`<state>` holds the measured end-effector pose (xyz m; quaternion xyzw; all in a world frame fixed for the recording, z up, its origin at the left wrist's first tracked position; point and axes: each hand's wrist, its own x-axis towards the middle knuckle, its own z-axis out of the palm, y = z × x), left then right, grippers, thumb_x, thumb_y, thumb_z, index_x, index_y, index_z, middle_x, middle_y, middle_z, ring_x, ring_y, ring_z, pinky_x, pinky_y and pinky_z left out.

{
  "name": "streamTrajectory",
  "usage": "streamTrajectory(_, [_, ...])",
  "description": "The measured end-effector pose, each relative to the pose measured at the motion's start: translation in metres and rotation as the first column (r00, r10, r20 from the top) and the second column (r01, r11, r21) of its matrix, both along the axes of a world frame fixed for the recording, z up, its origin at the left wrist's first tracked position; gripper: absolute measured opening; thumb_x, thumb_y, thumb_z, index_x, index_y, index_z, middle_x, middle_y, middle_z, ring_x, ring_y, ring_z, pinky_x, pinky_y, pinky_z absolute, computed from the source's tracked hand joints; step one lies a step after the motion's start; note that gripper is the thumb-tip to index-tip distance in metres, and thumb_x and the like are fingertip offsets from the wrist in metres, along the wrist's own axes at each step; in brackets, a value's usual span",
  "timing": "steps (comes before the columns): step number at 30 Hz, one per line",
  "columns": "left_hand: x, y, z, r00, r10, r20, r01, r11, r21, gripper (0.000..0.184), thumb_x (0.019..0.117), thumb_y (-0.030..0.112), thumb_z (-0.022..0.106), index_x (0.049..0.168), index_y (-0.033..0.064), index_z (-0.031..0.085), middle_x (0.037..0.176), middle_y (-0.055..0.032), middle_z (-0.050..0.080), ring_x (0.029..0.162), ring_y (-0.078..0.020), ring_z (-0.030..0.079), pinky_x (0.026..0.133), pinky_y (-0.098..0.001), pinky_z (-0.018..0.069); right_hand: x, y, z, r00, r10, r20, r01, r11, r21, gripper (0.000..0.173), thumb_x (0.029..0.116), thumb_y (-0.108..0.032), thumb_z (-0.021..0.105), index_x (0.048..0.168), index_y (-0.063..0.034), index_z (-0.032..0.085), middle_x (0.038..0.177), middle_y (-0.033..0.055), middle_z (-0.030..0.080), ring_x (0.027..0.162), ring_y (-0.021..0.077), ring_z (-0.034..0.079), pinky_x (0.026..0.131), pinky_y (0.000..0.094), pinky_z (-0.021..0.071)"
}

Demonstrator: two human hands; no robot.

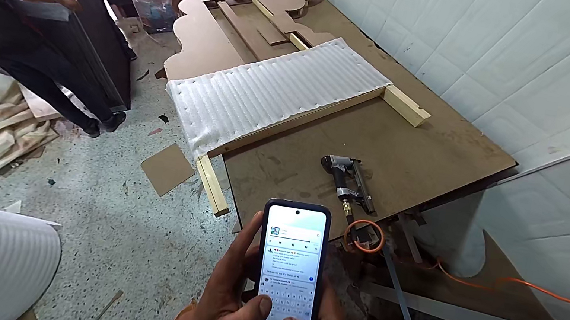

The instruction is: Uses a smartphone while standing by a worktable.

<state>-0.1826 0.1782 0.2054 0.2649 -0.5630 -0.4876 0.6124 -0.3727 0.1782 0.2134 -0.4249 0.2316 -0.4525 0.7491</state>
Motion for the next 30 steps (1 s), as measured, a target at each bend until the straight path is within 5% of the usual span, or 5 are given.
streamTrajectory(7, [-0.003, 0.000, -0.003, 0.991, 0.030, 0.129, -0.021, 0.997, -0.070, 0.093, 0.0954, 0.022, 0.067, 0.165, 0.0206, 0.005, 0.140, -0.0212, 0.057, 0.115, -0.0333, 0.066, 0.096, -0.0475, 0.0590, 0.007, -0.002, 0.001, 0.986, -0.167, -0.026, 0.169, 0.982, 0.082, 0.057, 0.0942, -0.017, 0.074, 0.140, -0.0017, 0.043, 0.114, 0.0179, 0.071, 0.090, 0.0286, 0.075, 0.064, 0.0438, 0.0665])
streamTrajectory(12, [-0.006, -0.001, 0.000, 0.992, 0.069, 0.105, -0.066, 0.997, -0.033, 0.094, 0.0940, 0.011, 0.069, 0.165, 0.0216, 0.008, 0.134, -0.0205, 0.061, 0.110, -0.0329, 0.069, 0.091, -0.0466, 0.0614, 0.001, -0.004, -0.008, 0.992, -0.086, 0.094, 0.081, 0.995, 0.052, 0.051, 0.1020, -0.016, 0.058, 0.148, -0.0031, 0.039, 0.124, 0.0159, 0.067, 0.103, 0.0274, 0.072, 0.075, 0.0466, 0.0654])
streamTrajectory(17, [-0.006, -0.002, 0.004, 0.996, 0.062, 0.057, -0.061, 0.998, -0.010, 0.091, 0.0956, 0.011, 0.067, 0.165, 0.0216, 0.010, 0.136, -0.0201, 0.060, 0.109, -0.0321, 0.069, 0.089, -0.0457, 0.0622, -0.003, -0.003, -0.008, 0.989, 0.023, 0.148, -0.026, 1.000, 0.018, 0.060, 0.0971, -0.005, 0.056, 0.152, -0.0078, 0.031, 0.132, 0.0124, 0.064, 0.113, 0.0273, 0.068, 0.084, 0.0495, 0.0629])
streamTrajectory(22, [-0.004, -0.003, 0.003, 0.999, -0.009, 0.046, 0.010, 1.000, -0.015, 0.092, 0.0967, 0.025, 0.067, 0.165, 0.0212, 0.006, 0.141, -0.0217, 0.056, 0.117, -0.0337, 0.066, 0.096, -0.0480, 0.0584, -0.003, -0.004, -0.008, 0.988, -0.009, 0.152, 0.004, 1.000, 0.030, 0.064, 0.0980, -0.013, 0.065, 0.152, -0.0089, 0.030, 0.130, 0.0155, 0.065, 0.108, 0.0304, 0.070, 0.079, 0.0494, 0.0644])
streamTrajectory(30, [-0.005, 0.001, -0.004, 0.991, 0.003, 0.131, 0.005, 0.998, -0.058, 0.095, 0.0946, 0.028, 0.069, 0.165, 0.0233, 0.005, 0.143, -0.0211, 0.054, 0.117, -0.0344, 0.065, 0.094, -0.0478, 0.0597, 0.004, -0.005, -0.001, 0.987, -0.159, 0.028, 0.156, 0.984, 0.085, 0.050, 0.0974, -0.021, 0.070, 0.138, -0.0026, 0.047, 0.112, 0.0190, 0.071, 0.086, 0.0288, 0.076, 0.060, 0.0426, 0.0661])
